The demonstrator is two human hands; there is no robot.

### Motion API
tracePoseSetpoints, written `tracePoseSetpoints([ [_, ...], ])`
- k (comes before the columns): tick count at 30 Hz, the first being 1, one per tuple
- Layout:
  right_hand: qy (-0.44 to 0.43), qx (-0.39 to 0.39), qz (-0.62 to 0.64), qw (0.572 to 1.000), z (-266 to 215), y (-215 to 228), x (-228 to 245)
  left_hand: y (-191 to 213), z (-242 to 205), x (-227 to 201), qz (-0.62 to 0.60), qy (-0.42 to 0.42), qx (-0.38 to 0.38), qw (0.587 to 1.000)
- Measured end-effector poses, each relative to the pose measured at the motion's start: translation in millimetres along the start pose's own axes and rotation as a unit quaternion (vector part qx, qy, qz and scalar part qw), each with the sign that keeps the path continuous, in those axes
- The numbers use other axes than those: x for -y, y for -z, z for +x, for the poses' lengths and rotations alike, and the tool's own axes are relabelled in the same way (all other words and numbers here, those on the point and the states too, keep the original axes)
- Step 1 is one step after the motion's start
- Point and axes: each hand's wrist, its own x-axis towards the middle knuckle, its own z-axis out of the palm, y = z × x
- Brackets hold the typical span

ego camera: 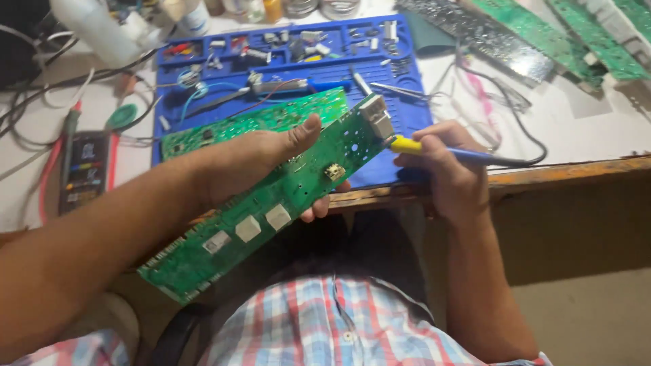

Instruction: Repairing electronic circuit boards by soldering components, desoldering, and testing connections with a multimeter.

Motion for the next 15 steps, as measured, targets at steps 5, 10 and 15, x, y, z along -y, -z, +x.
tracePoseSetpoints([
  [5,-0.013,-0.028,-0.013,0.999,1.6,-0.1,0.4,15.2,-7.8,40.5,-0.025,-0.032,0.001,0.999],
  [10,-0.020,-0.054,-0.032,0.998,-1.4,-5.9,6.7,19.4,-14.2,51.2,0.310,-0.021,-0.139,0.940],
  [15,-0.018,-0.072,-0.028,0.997,-0.2,-6.6,6.1,30.9,19.5,107.1,0.677,-0.238,-0.326,0.615],
])
